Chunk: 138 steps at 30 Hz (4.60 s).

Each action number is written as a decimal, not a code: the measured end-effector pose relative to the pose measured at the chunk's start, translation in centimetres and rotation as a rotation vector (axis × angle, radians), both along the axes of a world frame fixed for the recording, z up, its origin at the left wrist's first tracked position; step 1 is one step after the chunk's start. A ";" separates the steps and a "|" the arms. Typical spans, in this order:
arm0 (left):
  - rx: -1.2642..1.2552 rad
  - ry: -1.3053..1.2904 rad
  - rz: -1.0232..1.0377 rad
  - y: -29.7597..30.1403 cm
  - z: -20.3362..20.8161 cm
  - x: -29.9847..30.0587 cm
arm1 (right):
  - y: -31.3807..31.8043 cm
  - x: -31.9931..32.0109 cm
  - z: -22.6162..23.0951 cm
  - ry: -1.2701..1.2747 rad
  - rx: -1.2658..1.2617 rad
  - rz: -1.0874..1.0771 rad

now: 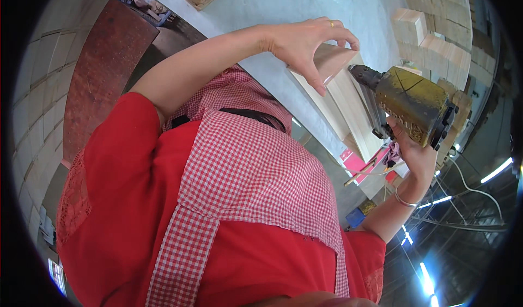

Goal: The user is assembling wooden boxes by gluing pieces together and then securing them with a nail gun.

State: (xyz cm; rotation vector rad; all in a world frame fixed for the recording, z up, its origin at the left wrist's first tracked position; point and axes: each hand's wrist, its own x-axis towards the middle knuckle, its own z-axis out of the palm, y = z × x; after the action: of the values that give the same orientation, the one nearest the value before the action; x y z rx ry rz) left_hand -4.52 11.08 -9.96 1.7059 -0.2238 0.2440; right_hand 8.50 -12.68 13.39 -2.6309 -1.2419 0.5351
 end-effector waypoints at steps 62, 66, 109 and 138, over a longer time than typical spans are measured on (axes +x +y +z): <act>0.440 -0.036 0.519 -7.1 -3.6 -1.7 | -0.9 -5.1 0.4 0.018 -0.045 -0.041; 0.445 -0.026 0.505 -6.9 -3.5 -1.8 | -2.0 -5.1 -0.1 -0.010 0.116 -0.058; 0.424 0.876 0.486 6.8 7.5 -3.9 | -14.2 9.0 -26.4 -0.593 0.354 -0.491; -0.205 0.367 0.542 1.6 4.1 -8.6 | -16.2 -4.4 -22.8 0.454 1.211 -0.701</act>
State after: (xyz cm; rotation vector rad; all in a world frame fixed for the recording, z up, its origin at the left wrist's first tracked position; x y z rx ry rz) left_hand -13.08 12.73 -5.87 1.5451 0.5263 0.3323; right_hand 4.11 -28.88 -9.45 -1.5640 -0.2394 0.1266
